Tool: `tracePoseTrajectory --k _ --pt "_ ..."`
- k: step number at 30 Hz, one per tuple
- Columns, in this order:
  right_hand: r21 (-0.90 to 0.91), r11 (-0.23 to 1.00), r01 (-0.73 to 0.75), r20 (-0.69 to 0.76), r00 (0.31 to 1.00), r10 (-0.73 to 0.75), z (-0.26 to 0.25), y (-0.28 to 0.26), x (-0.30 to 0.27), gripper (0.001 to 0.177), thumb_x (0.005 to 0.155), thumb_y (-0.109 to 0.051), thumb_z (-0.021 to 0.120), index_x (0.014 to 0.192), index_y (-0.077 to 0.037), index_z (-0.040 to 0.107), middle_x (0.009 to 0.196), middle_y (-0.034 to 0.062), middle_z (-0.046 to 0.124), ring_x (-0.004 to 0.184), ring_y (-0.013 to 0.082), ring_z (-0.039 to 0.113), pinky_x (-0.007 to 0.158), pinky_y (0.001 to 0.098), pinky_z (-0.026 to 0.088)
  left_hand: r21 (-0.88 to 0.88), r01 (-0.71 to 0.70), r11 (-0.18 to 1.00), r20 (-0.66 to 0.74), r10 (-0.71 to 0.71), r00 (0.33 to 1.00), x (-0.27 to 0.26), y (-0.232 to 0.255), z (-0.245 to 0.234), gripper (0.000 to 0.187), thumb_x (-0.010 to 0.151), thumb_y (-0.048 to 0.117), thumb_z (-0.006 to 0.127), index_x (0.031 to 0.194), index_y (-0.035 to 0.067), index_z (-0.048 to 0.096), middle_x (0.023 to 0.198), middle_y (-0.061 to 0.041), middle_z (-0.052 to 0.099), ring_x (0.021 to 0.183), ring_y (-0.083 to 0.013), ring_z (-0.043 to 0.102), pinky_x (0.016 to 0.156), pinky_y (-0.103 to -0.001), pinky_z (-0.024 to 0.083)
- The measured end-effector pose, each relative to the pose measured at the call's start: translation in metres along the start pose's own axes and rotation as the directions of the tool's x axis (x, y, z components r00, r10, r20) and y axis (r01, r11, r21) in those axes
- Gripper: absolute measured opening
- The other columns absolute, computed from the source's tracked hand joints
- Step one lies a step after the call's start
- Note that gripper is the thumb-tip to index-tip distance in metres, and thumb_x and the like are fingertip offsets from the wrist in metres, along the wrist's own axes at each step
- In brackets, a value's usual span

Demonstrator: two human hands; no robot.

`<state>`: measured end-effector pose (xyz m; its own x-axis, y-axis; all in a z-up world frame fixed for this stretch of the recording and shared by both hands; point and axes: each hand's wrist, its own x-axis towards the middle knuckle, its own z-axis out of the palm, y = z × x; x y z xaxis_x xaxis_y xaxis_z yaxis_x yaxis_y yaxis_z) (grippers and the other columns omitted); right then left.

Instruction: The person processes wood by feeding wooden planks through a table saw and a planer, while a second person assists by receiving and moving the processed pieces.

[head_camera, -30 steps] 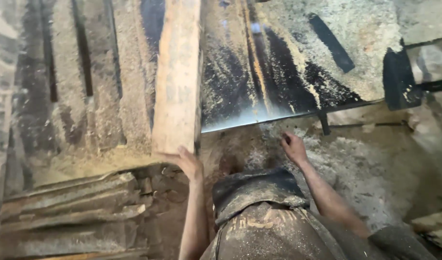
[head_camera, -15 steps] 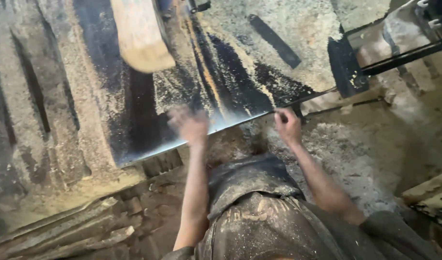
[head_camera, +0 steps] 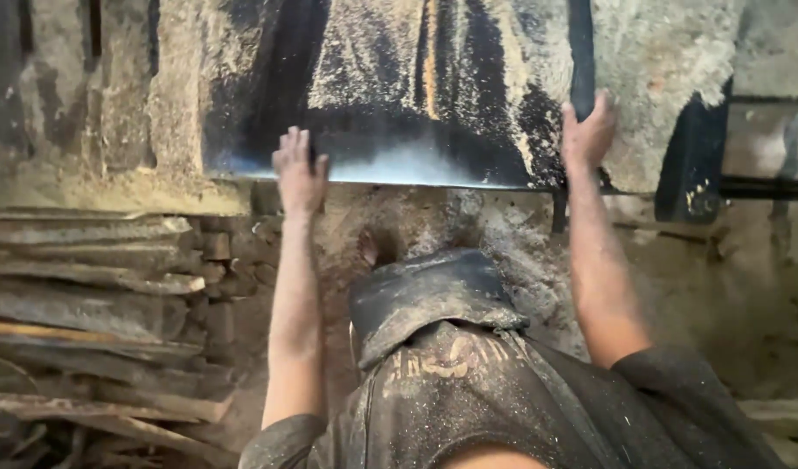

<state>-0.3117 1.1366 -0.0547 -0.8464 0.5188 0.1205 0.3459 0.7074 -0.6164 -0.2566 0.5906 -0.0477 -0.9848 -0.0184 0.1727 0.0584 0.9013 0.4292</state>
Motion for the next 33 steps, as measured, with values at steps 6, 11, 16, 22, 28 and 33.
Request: tracePoseTrajectory --k 6,11,16,22,28,33 --pt "0.045 0.911 0.411 0.041 0.91 -0.413 0.058 -0.064 -0.09 0.046 0.107 -0.03 0.058 0.14 0.002 0.061 0.135 0.0241 0.061 0.13 0.044 0.054 0.114 0.0538 0.04 -0.05 0.135 0.99 -0.012 -0.135 0.991 -0.01 -0.041 -0.02 0.064 0.104 0.038 0.061 0.158 0.008 0.043 0.168 -0.013 0.033 0.157 -0.0329 0.027 0.127 -0.05 0.019" --pt "0.337 0.732 0.592 0.237 0.699 -0.675 0.088 -0.159 -0.125 0.041 0.103 -0.017 0.058 0.143 -0.008 0.059 0.144 0.0177 0.061 0.133 0.0394 0.058 0.114 0.0454 0.047 -0.004 0.187 0.982 -0.181 -0.185 0.966 0.027 -0.023 -0.018 0.055 0.101 0.035 0.065 0.148 0.009 0.052 0.162 -0.014 0.042 0.152 -0.0316 0.035 0.125 -0.048 0.021" --pt "0.438 0.789 0.431 0.018 0.873 -0.487 0.149 -0.209 -0.035 0.039 0.112 -0.022 0.052 0.149 -0.012 0.057 0.145 0.0134 0.063 0.128 0.0349 0.067 0.11 0.0441 0.052 -0.042 0.245 0.969 -0.369 -0.243 0.897 0.043 -0.007 -0.022 0.039 0.097 0.029 0.067 0.133 0.014 0.066 0.151 -0.01 0.058 0.143 -0.0282 0.05 0.124 -0.045 0.029" --pt "0.227 0.852 0.471 -0.257 0.873 -0.414 0.252 -0.217 0.102 0.038 0.11 -0.015 0.053 0.148 -0.01 0.057 0.146 0.0163 0.063 0.134 0.0386 0.061 0.112 0.0435 0.049 -0.029 0.257 0.966 -0.358 -0.25 0.9 0.046 -0.006 -0.027 0.036 0.096 0.026 0.067 0.13 0.014 0.067 0.15 -0.01 0.059 0.142 -0.0295 0.053 0.124 -0.046 0.033" --pt "0.034 0.98 0.198 -0.178 0.966 -0.189 0.3 -0.261 0.12 0.035 0.1 -0.008 0.056 0.133 -0.012 0.067 0.128 0.0143 0.07 0.12 0.0329 0.066 0.107 0.0422 0.051 -0.01 0.252 0.968 -0.373 -0.238 0.897 0.048 -0.006 -0.028 0.035 0.095 0.024 0.066 0.129 0.017 0.069 0.149 -0.009 0.06 0.142 -0.0283 0.053 0.124 -0.045 0.034" --pt "0.466 0.814 0.346 0.236 0.838 -0.491 0.283 -0.342 -0.057 0.03 0.106 -0.01 0.05 0.129 -0.016 0.069 0.125 0.0047 0.072 0.108 0.0173 0.071 0.097 0.0303 0.058 -0.146 0.196 0.97 -0.364 -0.237 0.901 0.043 -0.009 -0.031 0.04 0.101 0.028 0.062 0.138 0.012 0.061 0.153 -0.013 0.054 0.142 -0.0323 0.051 0.125 -0.048 0.033"
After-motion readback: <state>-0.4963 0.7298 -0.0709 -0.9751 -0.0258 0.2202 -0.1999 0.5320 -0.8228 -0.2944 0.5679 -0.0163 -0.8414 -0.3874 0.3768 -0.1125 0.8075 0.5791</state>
